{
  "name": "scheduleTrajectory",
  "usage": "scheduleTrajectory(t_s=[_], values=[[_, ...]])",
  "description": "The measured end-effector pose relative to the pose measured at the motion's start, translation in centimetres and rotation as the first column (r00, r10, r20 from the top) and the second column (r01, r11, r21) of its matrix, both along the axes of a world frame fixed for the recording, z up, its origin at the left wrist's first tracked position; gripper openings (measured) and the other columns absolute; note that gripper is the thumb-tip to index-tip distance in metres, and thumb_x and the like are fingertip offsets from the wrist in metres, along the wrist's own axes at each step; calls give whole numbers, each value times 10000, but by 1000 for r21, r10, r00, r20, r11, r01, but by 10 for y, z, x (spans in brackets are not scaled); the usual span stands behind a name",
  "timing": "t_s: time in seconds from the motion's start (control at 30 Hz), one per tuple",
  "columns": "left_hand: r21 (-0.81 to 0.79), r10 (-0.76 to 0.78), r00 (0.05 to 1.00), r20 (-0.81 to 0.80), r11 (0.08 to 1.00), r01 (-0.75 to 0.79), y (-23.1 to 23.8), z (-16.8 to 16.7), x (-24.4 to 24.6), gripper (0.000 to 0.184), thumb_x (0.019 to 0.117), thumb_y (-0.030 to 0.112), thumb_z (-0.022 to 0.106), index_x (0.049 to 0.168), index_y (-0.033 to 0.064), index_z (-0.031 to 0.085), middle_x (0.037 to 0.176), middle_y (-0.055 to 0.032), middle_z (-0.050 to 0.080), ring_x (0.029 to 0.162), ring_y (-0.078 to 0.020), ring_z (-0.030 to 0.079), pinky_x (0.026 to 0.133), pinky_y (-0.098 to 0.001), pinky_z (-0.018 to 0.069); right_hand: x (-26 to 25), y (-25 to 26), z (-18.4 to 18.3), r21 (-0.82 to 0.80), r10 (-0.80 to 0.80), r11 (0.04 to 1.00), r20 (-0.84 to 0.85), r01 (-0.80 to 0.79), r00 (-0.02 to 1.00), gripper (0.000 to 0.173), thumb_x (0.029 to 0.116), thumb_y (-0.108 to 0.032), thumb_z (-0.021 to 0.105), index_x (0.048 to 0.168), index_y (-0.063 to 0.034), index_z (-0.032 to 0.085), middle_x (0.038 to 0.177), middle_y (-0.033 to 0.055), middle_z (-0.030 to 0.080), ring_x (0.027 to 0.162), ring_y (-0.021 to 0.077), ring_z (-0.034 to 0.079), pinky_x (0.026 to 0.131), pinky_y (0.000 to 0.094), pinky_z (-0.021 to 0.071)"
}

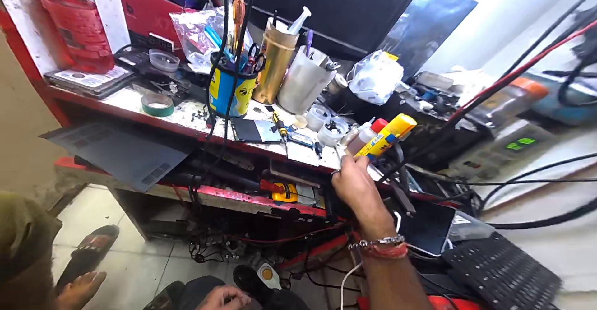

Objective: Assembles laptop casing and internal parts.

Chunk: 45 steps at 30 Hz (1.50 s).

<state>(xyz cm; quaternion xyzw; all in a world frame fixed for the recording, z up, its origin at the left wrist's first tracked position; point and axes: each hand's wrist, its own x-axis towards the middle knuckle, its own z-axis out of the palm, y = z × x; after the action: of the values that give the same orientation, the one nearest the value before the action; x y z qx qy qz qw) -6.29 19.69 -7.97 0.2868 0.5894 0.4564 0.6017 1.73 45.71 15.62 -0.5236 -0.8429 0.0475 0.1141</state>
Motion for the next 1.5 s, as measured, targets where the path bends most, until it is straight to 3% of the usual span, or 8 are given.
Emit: scheduleTrajectory(t_s=[0.27,0.4,0.57,0.67,0.77,1.0,1.17,1.5], values=[[-27,-11,1000,-16,1000,11,8,10,-3,278,1058,139,477,1206,0,668,1148,-107,684,940,-151,699,852,-346,598,-22,35,9,6,99,995,192,-103,976,281,1000,-86,563,1123,157,633,1375,421,461,1206,583,538,937,694,468],[-83,18,1000,-11,996,-19,5,13,1,272,1071,124,476,1199,-2,680,1110,-116,702,919,-141,703,848,-327,591,-9,13,25,-28,160,987,116,-158,980,385,1030,-121,498,1316,133,547,1404,466,422,1271,665,446,937,814,377],[-14,100,991,-88,995,-101,4,15,2,281,1061,219,550,1165,5,699,1068,-128,721,909,-202,718,839,-400,606,48,-117,-12,46,224,969,-578,-242,785,351,1108,-257,422,1396,-78,512,1254,63,612,1046,95,635,854,280,544],[80,258,956,-138,965,-249,8,25,-13,289,1042,211,582,1156,-28,699,986,-130,730,853,-189,718,822,-392,612,60,-170,-88,54,245,938,-804,-344,542,260,1059,-161,534,1248,8,591,1112,21,647,923,37,650,809,234,579],[164,410,903,-131,907,-388,9,48,-33,265,1047,150,563,1203,-35,671,901,-74,715,770,-129,709,749,-314,624,99,-200,-158,-181,97,918,-760,-352,643,264,1025,-218,572,1186,-32,670,1044,14,683,897,45,663,803,234,583],[323,22,894,-448,936,138,-33,96,4,263,1058,182,509,1191,48,692,879,-11,723,747,-87,686,698,-281,605,132,-208,-175,-184,359,815,-583,-549,729,511,1099,-403,420,1493,-84,485,1517,83,533,1459,200,443,1233,492,329],[356,123,861,-494,932,71,-68,109,-3,145,1026,89,563,1085,-14,645,872,-40,713,755,-65,678,703,-233,583,150,-181,-169,-171,534,687,-541,-706,650,369,1078,-318,449,1059,-84,733,870,3,703,750,26,636,695,232,545],[178,484,707,-516,868,-464,-194,103,2,225,1020,198,552,1171,82,673,1003,1,742,912,-125,716,849,-309,604,238,-172,-170,-379,341,748,-486,-545,805,410,1059,-248,446,1202,66,667,859,130,671,682,59,571,643,244,503]])
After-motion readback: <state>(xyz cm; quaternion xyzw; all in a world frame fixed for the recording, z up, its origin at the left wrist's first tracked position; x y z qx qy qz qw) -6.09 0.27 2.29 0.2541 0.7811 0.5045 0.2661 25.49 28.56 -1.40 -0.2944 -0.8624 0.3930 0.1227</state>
